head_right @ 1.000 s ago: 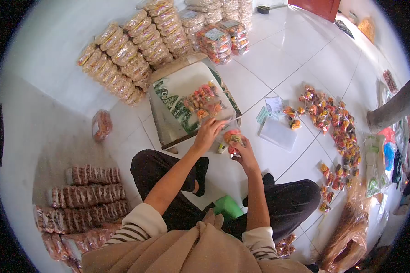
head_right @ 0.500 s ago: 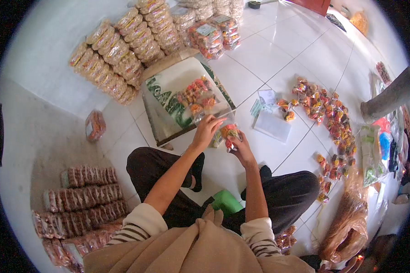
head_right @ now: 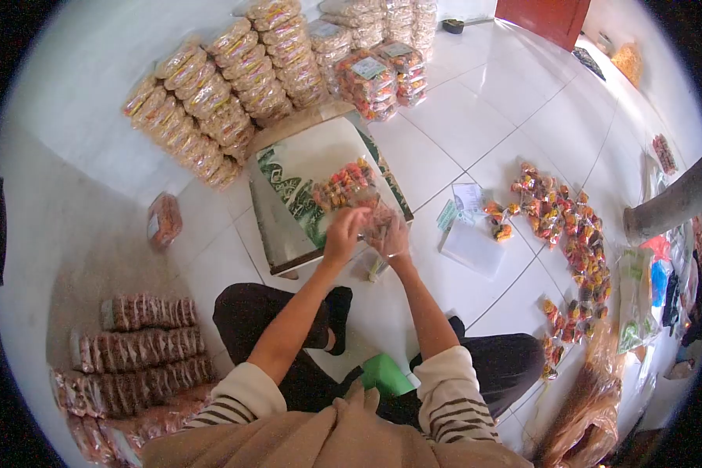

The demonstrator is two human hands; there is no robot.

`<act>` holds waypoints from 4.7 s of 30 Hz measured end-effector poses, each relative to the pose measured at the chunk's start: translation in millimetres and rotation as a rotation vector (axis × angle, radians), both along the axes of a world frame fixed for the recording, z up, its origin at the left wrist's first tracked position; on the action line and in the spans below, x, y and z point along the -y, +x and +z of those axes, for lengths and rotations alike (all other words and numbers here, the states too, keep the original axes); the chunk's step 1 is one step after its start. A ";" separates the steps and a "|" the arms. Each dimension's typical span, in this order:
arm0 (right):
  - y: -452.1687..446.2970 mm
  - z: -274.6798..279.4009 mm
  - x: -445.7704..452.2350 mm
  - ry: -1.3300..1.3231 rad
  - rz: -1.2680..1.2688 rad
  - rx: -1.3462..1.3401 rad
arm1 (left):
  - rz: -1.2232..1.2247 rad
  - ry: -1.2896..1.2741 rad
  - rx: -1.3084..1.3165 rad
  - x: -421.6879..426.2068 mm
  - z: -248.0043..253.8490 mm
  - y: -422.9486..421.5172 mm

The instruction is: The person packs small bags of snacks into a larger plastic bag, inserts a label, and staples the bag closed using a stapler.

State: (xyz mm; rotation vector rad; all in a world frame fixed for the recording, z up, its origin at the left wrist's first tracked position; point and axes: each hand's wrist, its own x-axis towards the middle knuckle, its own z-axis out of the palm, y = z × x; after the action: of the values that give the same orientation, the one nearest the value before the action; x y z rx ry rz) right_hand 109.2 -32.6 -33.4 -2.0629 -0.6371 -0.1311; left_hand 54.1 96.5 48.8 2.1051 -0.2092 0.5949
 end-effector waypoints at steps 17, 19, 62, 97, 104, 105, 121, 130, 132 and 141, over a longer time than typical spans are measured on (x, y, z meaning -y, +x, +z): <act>-13.8 17.0 -11.9 -0.021 -0.087 -0.016 | 0.218 0.936 -0.184 -19.9 -35.4 81.9; -14.1 16.6 -11.4 -0.023 -0.090 -0.019 | 0.225 0.868 -0.181 -19.2 -32.8 81.9; 54.6 45.2 -73.7 -0.474 0.165 0.043 | 0.226 0.485 -0.286 -116.5 -34.6 131.5; 47.1 38.2 -69.9 0.007 -0.044 0.301 | -0.007 0.501 -0.527 -124.5 -27.6 136.0; 51.5 26.9 -51.8 -0.054 0.052 0.188 | 0.028 0.515 -0.578 -116.2 -15.8 132.6; 50.3 28.5 -48.7 -0.147 0.010 0.348 | 0.040 0.523 -0.574 -116.5 -18.9 133.1; 18.3 17.1 -25.3 -0.090 -0.095 0.096 | -0.041 0.438 -0.412 -119.6 -19.7 129.7; 42.1 24.5 -34.9 -0.034 -0.093 0.100 | -0.019 0.457 -0.470 -115.4 -12.7 123.0; 39.7 33.5 -34.3 -0.085 -0.077 0.125 | 0.002 0.501 -0.406 -117.6 -18.4 128.3; 40.6 17.5 -38.8 0.102 -0.201 0.048 | 0.016 0.492 -0.343 -118.9 -25.8 129.0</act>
State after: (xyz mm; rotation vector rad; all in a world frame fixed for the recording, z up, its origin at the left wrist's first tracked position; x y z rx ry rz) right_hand 149.8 6.2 -15.8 -2.0259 -0.4417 -0.3232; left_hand 183.1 215.5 23.0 2.6453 -0.1525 0.1900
